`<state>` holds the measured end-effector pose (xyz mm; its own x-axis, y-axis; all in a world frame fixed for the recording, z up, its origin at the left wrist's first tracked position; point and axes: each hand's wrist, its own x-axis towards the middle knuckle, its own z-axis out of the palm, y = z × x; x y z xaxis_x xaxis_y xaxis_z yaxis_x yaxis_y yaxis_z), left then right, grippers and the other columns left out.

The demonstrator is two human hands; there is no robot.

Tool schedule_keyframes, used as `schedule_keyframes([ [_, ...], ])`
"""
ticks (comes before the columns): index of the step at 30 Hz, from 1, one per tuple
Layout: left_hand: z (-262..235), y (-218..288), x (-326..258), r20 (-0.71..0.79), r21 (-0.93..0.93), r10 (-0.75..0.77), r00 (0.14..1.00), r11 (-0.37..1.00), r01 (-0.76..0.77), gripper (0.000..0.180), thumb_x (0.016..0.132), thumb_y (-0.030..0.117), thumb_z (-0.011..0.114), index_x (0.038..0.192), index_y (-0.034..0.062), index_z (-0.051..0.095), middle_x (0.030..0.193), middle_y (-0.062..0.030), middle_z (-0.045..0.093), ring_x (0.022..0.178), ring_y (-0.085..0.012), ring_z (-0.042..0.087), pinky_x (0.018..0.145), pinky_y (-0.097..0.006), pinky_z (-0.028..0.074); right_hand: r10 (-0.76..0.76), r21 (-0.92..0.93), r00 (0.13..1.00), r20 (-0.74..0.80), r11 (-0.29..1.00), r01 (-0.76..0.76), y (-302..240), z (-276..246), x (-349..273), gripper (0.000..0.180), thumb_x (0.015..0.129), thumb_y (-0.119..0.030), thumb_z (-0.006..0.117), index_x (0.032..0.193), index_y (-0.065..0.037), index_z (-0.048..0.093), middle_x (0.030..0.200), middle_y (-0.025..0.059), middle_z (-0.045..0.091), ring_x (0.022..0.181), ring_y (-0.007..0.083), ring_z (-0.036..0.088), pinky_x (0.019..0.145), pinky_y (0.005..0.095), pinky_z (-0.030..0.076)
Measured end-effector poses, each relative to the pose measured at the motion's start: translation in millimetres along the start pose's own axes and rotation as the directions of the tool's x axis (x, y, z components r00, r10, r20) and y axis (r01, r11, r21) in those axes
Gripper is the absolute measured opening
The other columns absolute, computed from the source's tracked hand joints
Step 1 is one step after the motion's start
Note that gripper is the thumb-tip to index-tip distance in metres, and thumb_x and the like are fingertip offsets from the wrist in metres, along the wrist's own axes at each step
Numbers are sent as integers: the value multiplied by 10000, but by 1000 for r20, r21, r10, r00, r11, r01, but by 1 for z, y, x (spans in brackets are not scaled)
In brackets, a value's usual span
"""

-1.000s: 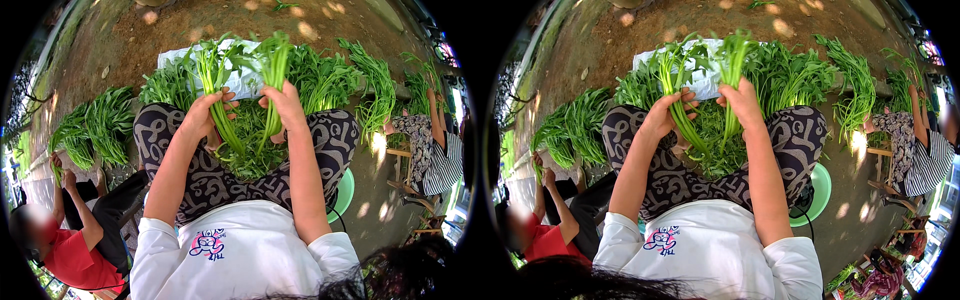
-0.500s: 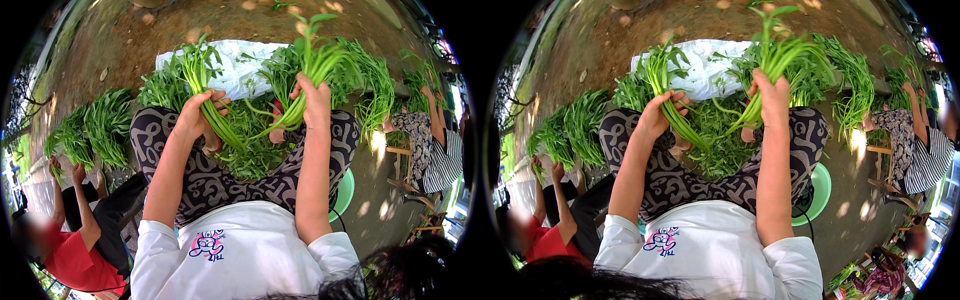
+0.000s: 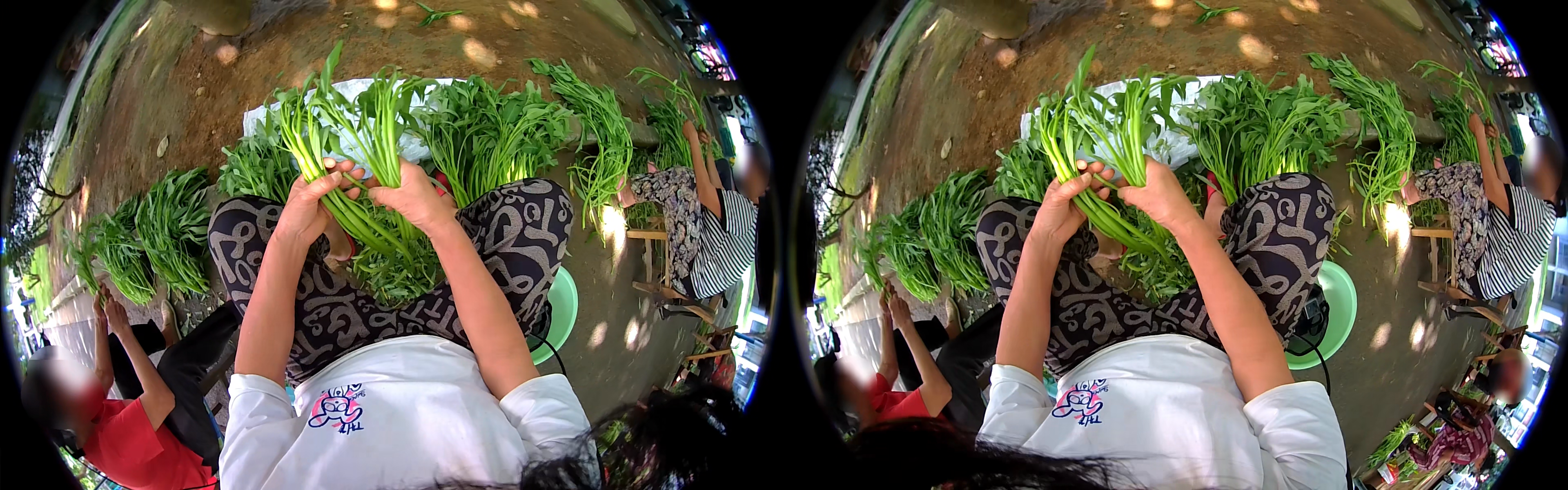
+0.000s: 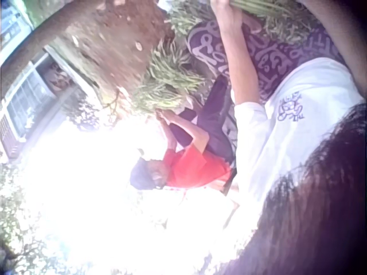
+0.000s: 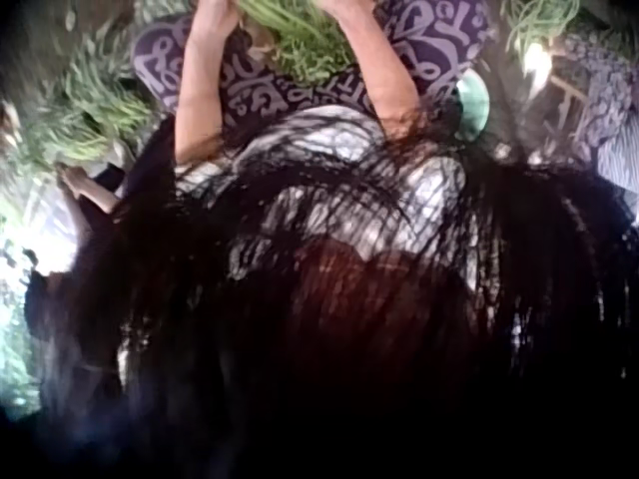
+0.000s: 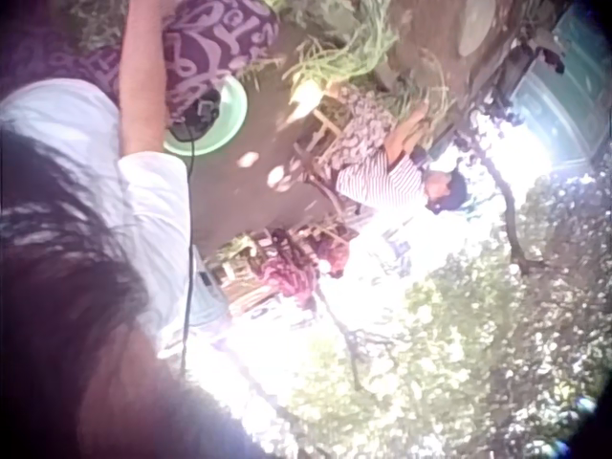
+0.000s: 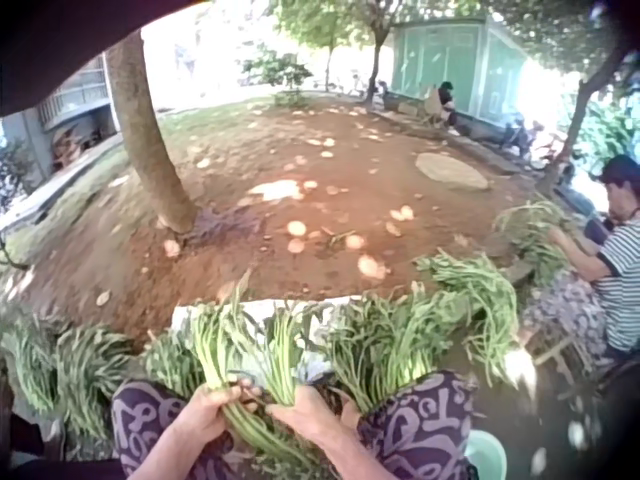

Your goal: The person picks leaves from bundles of leafy green vegetables by hand and places the harvested leaves into a green plastic bucket while seated outdoors.

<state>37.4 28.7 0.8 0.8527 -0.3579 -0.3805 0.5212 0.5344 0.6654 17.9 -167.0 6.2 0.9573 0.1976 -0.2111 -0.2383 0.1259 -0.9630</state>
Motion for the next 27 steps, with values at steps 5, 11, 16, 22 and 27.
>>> schedule_keyframes([
  [5,7,2,-2,-84,13,-32,996,999,33,273,872,34,605,1134,49,530,1089,-113,614,974,-255,639,805,-362,556,17,22,1000,-5,1000,-17,-1,-5,1,180,747,-19,644,905,11,563,762,27,583,613,96,541,533,257,437],
  [11,5,-1,1,-136,94,-78,988,991,91,328,844,-31,605,1158,38,536,1030,-94,621,833,-215,651,704,-323,542,44,3,997,-61,999,-44,-16,-9,-4,178,759,-38,664,890,-9,547,710,22,553,540,89,510,469,245,401],
  [16,7,-3,2,-136,163,-103,985,979,125,310,835,-53,606,1126,35,545,967,-84,613,755,-190,624,645,-315,528,37,6,997,-61,999,-37,-18,-12,-5,186,757,-35,664,897,-6,545,725,23,558,566,97,524,490,250,417],
  [22,3,-6,4,-166,161,-61,984,983,88,258,837,-62,591,1072,35,544,912,-74,593,709,-183,601,632,-313,519,47,-88,999,-23,995,-49,-20,-12,-7,195,751,-53,663,908,-3,560,768,22,571,643,105,537,580,261,445],
  [27,3,-5,4,-178,97,-83,980,990,101,244,838,-43,596,1062,38,543,903,-74,593,710,-182,596,636,-322,518,82,-126,996,15,989,-80,-23,-14,-8,211,750,-68,666,924,2,571,800,17,578,696,107,533,644,267,448],
])
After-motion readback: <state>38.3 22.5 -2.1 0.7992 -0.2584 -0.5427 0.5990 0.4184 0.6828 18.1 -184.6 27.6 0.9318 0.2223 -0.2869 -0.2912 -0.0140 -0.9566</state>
